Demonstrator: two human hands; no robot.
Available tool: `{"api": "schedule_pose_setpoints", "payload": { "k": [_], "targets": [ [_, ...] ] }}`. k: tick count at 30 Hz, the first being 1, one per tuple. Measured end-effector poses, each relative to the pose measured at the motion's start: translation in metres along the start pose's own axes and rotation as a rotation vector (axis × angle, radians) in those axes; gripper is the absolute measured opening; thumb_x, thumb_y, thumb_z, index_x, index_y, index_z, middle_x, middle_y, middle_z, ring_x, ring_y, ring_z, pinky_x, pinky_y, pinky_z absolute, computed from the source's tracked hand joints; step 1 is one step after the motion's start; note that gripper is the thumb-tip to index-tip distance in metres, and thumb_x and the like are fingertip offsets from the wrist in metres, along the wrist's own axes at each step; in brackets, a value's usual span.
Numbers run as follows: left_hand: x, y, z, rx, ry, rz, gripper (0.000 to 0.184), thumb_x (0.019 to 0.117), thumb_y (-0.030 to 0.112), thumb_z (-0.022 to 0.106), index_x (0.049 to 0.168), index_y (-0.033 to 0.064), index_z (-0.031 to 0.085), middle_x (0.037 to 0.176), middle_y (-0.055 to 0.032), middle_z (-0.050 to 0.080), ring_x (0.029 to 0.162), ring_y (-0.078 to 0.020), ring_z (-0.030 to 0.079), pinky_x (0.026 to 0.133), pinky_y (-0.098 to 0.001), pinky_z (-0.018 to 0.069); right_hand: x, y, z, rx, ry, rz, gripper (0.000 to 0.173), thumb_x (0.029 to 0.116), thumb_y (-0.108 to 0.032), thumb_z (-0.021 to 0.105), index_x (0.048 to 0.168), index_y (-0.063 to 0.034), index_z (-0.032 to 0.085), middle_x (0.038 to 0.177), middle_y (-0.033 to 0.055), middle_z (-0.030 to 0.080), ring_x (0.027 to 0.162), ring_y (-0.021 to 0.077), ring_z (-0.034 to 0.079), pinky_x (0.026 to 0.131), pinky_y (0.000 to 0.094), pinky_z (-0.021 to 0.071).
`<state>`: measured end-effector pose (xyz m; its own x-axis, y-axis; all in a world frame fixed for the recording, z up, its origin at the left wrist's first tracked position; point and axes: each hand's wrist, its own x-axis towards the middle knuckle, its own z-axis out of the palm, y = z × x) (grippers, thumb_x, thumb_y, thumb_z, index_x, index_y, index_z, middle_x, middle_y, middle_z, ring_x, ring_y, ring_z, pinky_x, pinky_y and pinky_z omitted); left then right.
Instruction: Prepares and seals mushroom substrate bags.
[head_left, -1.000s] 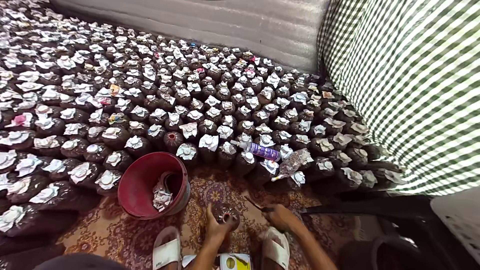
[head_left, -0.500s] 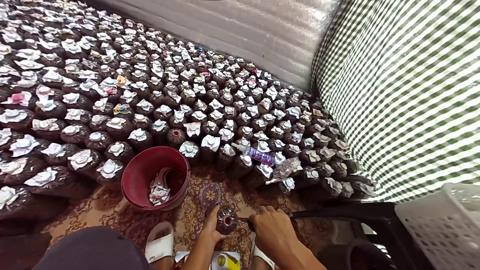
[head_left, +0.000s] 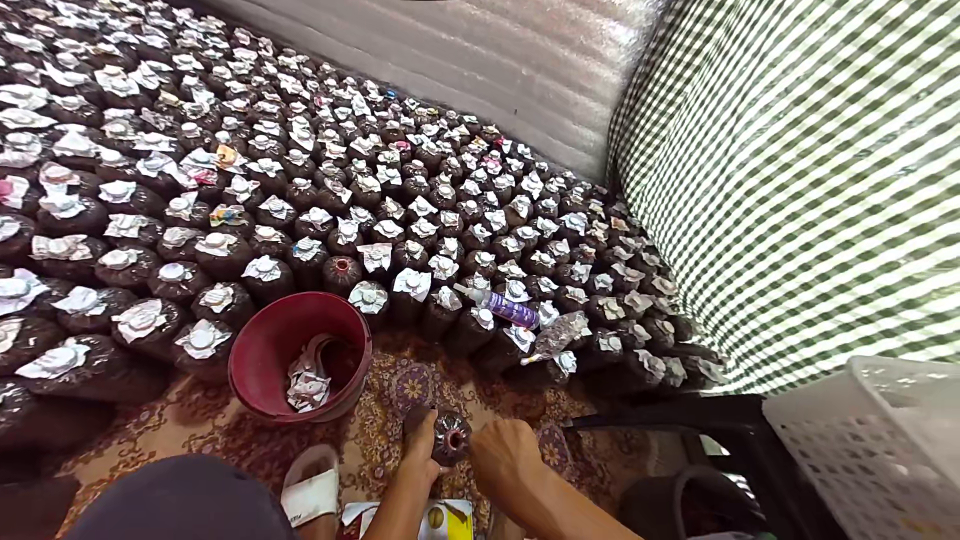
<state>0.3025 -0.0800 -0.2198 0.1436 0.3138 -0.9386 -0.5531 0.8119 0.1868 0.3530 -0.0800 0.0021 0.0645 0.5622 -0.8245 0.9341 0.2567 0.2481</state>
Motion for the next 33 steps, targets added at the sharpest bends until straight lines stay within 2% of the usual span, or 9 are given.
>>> {"api": "schedule_pose_setpoints", "payload": {
  "k": [2, 4, 8, 13, 17, 22, 26, 29, 33],
  "targets": [
    [0.003, -0.002, 0.0, 0.035, 0.038, -0.01, 0.064, 0.0993, 0.046, 0.063, 0.147, 0.0069, 0.045, 0.138, -0.0231, 0.055, 0.124, -0.0404, 0.055, 0.095, -0.0671, 0.0466, 0.008, 0.013, -0.016, 0.082, -0.065, -0.02, 0.037, 0.096, -0.026, 0.062, 0.114, 0.0067, 0.064, 0.119, 0.0293, 0.065, 0.113, 0.0473, 0.063, 0.085, 0.0667, 0.0499],
    [0.005, -0.002, -0.002, 0.036, 0.041, -0.016, 0.065, 0.0987, 0.045, 0.064, 0.147, 0.0067, 0.044, 0.137, -0.0237, 0.055, 0.123, -0.0411, 0.056, 0.094, -0.0658, 0.0485, 0.024, 0.03, -0.028, 0.152, -0.121, -0.031, 0.041, 0.0947, -0.033, 0.063, 0.109, 0.0053, 0.064, 0.111, 0.0269, 0.066, 0.103, 0.0435, 0.066, 0.082, 0.0667, 0.0493],
    [0.007, 0.003, -0.005, 0.0, 0.002, -0.039, 0.061, 0.0996, 0.045, 0.061, 0.146, 0.0086, 0.045, 0.137, -0.0237, 0.056, 0.123, -0.042, 0.057, 0.093, -0.0663, 0.0495, 0.063, 0.072, -0.014, 0.449, -0.247, -0.066, 0.03, 0.0967, -0.033, 0.063, 0.101, -0.0032, 0.067, 0.084, 0.0112, 0.068, 0.068, 0.0213, 0.065, 0.065, 0.0446, 0.0539],
    [0.006, 0.011, -0.009, -0.058, -0.042, -0.125, 0.061, 0.0996, 0.055, 0.051, 0.145, 0.0152, 0.048, 0.142, -0.0206, 0.053, 0.127, -0.0406, 0.053, 0.096, -0.067, 0.045, 0.063, 0.101, 0.039, 0.957, -0.269, -0.06, 0.026, 0.1017, -0.03, 0.059, 0.103, -0.0045, 0.066, 0.078, 0.0069, 0.071, 0.065, 0.0166, 0.067, 0.062, 0.0352, 0.0555],
    [0.013, 0.004, -0.015, -0.163, -0.043, -0.165, 0.069, 0.0967, 0.062, 0.053, 0.147, 0.0155, 0.046, 0.144, -0.0213, 0.052, 0.129, -0.0412, 0.054, 0.097, -0.0656, 0.0481, 0.049, 0.088, 0.071, 0.915, -0.112, -0.017, 0.03, 0.1007, -0.035, 0.059, 0.105, -0.0076, 0.071, 0.079, 0.0074, 0.071, 0.066, 0.018, 0.068, 0.066, 0.0397, 0.0573],
    [-0.01, -0.003, -0.01, -0.345, -0.094, -0.118, 0.066, 0.0977, 0.061, 0.051, 0.145, 0.0163, 0.046, 0.139, -0.0212, 0.054, 0.121, -0.0401, 0.058, 0.09, -0.061, 0.0523, -0.005, 0.06, 0.058, 0.481, 0.105, 0.024, 0.035, 0.0994, -0.038, 0.056, 0.117, -0.0116, 0.072, 0.112, 0.0185, 0.072, 0.11, 0.0378, 0.068, 0.09, 0.0608, 0.0522],
    [-0.073, 0.011, -0.013, -0.341, -0.163, -0.101, 0.065, 0.0954, 0.067, 0.049, 0.137, 0.017, 0.051, 0.123, -0.0197, 0.061, 0.103, -0.0356, 0.064, 0.079, -0.0539, 0.0555, -0.072, 0.063, 0.019, 0.298, 0.243, 0.0, 0.031, 0.0973, -0.033, 0.06, 0.116, -0.0127, 0.074, 0.106, 0.0201, 0.073, 0.104, 0.0418, 0.069, 0.083, 0.0637, 0.0523],
    [-0.132, 0.04, -0.015, -0.28, -0.247, -0.056, 0.067, 0.0923, 0.074, 0.045, 0.123, 0.0157, 0.057, 0.096, -0.0182, 0.065, 0.076, -0.0307, 0.065, 0.06, -0.0471, 0.055, -0.116, 0.077, 0.0, 0.261, 0.5, -0.094, 0.028, 0.0928, -0.031, 0.065, 0.112, -0.0153, 0.077, 0.099, 0.0179, 0.075, 0.092, 0.0415, 0.071, 0.073, 0.0636, 0.0532],
    [-0.207, 0.091, -0.035, -0.295, -0.343, 0.104, 0.066, 0.0936, 0.069, 0.049, 0.13, 0.0146, 0.056, 0.106, -0.0193, 0.067, 0.087, -0.0317, 0.069, 0.069, -0.0481, 0.0584, -0.142, 0.089, -0.015, 0.315, 0.783, -0.292, 0.029, 0.0956, -0.029, 0.064, 0.121, -0.0203, 0.076, 0.103, 0.013, 0.075, 0.087, 0.0376, 0.073, 0.067, 0.0609, 0.055]
  ]
}}
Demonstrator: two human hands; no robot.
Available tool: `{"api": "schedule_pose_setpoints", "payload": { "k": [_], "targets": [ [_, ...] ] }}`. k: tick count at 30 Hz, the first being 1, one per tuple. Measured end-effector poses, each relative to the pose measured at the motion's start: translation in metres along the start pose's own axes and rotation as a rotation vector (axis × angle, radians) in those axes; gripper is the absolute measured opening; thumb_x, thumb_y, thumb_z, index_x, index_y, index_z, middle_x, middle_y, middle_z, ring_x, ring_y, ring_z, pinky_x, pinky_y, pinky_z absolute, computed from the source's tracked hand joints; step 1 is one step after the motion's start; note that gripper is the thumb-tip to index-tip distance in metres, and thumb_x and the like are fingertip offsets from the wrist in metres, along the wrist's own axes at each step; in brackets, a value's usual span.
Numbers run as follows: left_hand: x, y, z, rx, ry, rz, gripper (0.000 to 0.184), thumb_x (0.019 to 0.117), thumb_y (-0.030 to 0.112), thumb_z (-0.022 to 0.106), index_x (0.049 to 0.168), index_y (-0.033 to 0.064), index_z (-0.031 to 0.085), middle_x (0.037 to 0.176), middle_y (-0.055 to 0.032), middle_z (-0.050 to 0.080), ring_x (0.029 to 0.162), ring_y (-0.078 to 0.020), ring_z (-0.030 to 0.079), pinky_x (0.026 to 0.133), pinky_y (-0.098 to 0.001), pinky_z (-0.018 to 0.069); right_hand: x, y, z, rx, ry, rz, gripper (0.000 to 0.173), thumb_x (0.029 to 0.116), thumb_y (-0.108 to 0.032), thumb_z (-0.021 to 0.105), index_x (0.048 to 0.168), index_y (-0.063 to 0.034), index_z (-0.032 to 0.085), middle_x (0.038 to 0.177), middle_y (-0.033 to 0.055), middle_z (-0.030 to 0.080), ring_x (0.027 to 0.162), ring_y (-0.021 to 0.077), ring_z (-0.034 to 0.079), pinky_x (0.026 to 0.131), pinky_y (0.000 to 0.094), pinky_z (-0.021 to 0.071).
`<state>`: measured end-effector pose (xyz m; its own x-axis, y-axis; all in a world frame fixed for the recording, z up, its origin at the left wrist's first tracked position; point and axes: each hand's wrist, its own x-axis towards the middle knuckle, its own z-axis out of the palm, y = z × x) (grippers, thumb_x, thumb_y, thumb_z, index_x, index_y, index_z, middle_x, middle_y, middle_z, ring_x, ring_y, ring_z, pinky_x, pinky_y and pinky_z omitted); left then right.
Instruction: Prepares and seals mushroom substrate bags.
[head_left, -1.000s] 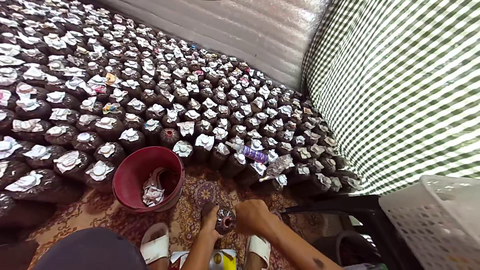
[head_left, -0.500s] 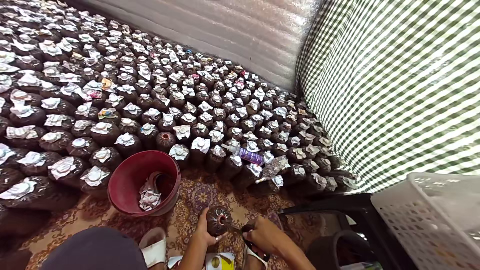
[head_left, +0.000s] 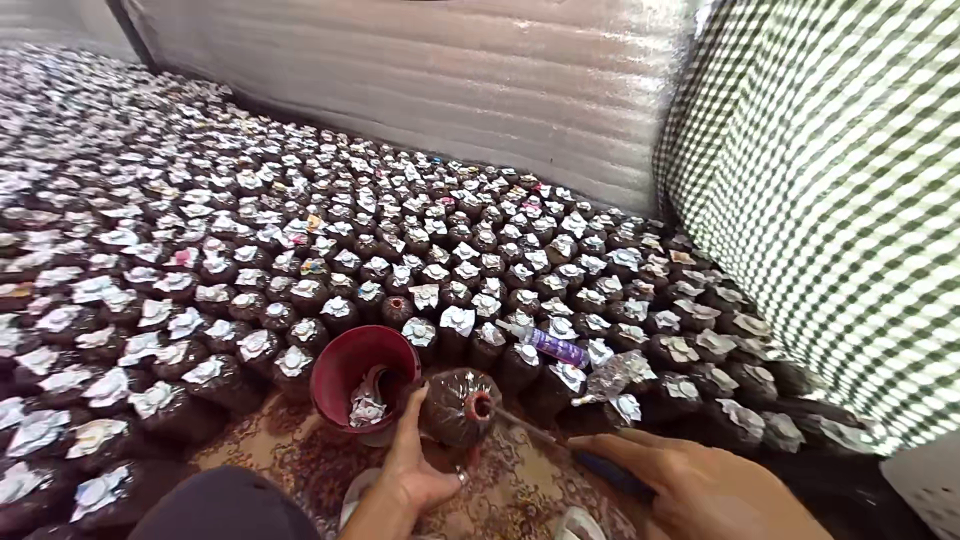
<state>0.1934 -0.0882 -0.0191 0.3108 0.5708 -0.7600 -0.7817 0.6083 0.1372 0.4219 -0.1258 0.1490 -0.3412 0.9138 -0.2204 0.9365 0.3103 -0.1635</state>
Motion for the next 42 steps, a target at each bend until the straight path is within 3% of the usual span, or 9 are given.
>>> {"api": "schedule_pose_setpoints", "payload": {
  "k": [9, 15, 19, 24, 28, 32, 35, 38, 42],
  "targets": [
    [-0.014, 0.127, -0.033, 0.038, 0.226, 0.835, 0.046, 0.0972, 0.024, 0.069, 0.135, 0.002, 0.055, 0.123, -0.0202, 0.065, 0.109, -0.0338, 0.067, 0.09, -0.0513, 0.0585, 0.114, -0.056, 0.097, 0.634, 0.114, 0.043, 0.033, 0.1007, -0.031, 0.057, 0.129, -0.0199, 0.07, 0.096, 0.0044, 0.075, 0.082, 0.0223, 0.073, 0.078, 0.051, 0.0598],
    [0.004, 0.128, -0.057, 0.102, 0.457, 1.271, 0.093, 0.0731, 0.002, 0.09, 0.148, 0.0024, 0.035, 0.124, -0.0187, 0.065, 0.11, -0.0282, 0.069, 0.089, -0.0461, 0.0616, 0.155, -0.139, 0.145, 1.339, 0.92, -0.175, 0.037, 0.1036, -0.006, 0.05, 0.135, 0.0138, 0.048, 0.101, 0.0116, 0.072, 0.081, 0.0159, 0.073, 0.071, 0.0314, 0.0655],
    [0.008, 0.125, -0.053, 0.215, 0.5, 1.399, 0.108, 0.0632, -0.001, 0.094, 0.151, 0.0032, 0.03, 0.128, -0.0157, 0.065, 0.115, -0.0223, 0.068, 0.096, -0.0408, 0.0599, 0.188, -0.159, 0.204, 1.339, 0.22, 0.136, 0.03, 0.1045, -0.015, 0.054, 0.13, -0.002, 0.062, 0.079, 0.0089, 0.069, 0.058, 0.0182, 0.066, 0.057, 0.0379, 0.0599],
    [0.009, 0.126, -0.052, 0.297, 0.565, 1.443, 0.117, 0.0584, -0.003, 0.095, 0.151, 0.0029, 0.024, 0.133, -0.0171, 0.059, 0.119, -0.021, 0.064, 0.099, -0.0388, 0.0572, 0.18, -0.167, 0.19, 1.457, 0.653, 0.017, 0.039, 0.1035, -0.009, 0.049, 0.138, 0.0108, 0.052, 0.089, 0.0094, 0.072, 0.069, 0.0144, 0.07, 0.064, 0.0309, 0.0632],
    [0.011, 0.128, -0.053, 0.314, 0.57, 1.469, 0.12, 0.0549, -0.005, 0.094, 0.152, 0.0019, 0.023, 0.135, -0.0175, 0.057, 0.122, -0.0217, 0.062, 0.102, -0.0379, 0.055, 0.192, -0.163, 0.198, 1.455, 0.148, 0.148, 0.028, 0.1068, -0.016, 0.052, 0.127, 0.0008, 0.061, 0.077, 0.0089, 0.069, 0.059, 0.0176, 0.068, 0.059, 0.0359, 0.0611],
    [0.012, 0.127, -0.058, 0.299, 0.565, 1.471, 0.122, 0.055, -0.006, 0.094, 0.153, 0.0036, 0.022, 0.138, -0.0163, 0.056, 0.124, -0.0207, 0.061, 0.103, -0.0377, 0.0549, 0.183, -0.167, 0.193, 1.483, 0.533, 0.074, 0.037, 0.1043, -0.009, 0.049, 0.136, 0.0107, 0.053, 0.087, 0.0104, 0.071, 0.069, 0.0144, 0.07, 0.065, 0.0309, 0.0629],
    [0.011, 0.128, -0.056, 0.319, 0.562, 1.468, 0.119, 0.0561, -0.009, 0.092, 0.152, 0.0019, 0.022, 0.136, -0.0182, 0.056, 0.123, -0.0219, 0.061, 0.101, -0.0377, 0.0553, 0.193, -0.165, 0.206, 1.436, 0.15, 0.158, 0.031, 0.1067, -0.018, 0.05, 0.131, -0.0004, 0.059, 0.083, 0.0084, 0.07, 0.064, 0.0174, 0.069, 0.064, 0.0379, 0.0615],
    [0.012, 0.127, -0.057, 0.327, 0.541, 1.489, 0.12, 0.0576, -0.006, 0.093, 0.154, 0.003, 0.022, 0.137, -0.0166, 0.057, 0.124, -0.021, 0.061, 0.103, -0.0375, 0.055, 0.189, -0.166, 0.195, 1.533, 0.415, 0.147, 0.034, 0.1059, -0.011, 0.048, 0.131, 0.0102, 0.056, 0.081, 0.0108, 0.07, 0.064, 0.0159, 0.069, 0.062, 0.0326, 0.0627],
    [0.012, 0.127, -0.053, 0.359, 0.554, 1.494, 0.118, 0.0553, -0.008, 0.093, 0.151, 0.0014, 0.023, 0.136, -0.0175, 0.056, 0.124, -0.0214, 0.06, 0.103, -0.0378, 0.054, 0.198, -0.165, 0.206, 1.468, 0.198, 0.147, 0.029, 0.107, -0.017, 0.05, 0.127, 0.0018, 0.06, 0.078, 0.0081, 0.069, 0.061, 0.0161, 0.068, 0.062, 0.0354, 0.0612]
  ]
}}
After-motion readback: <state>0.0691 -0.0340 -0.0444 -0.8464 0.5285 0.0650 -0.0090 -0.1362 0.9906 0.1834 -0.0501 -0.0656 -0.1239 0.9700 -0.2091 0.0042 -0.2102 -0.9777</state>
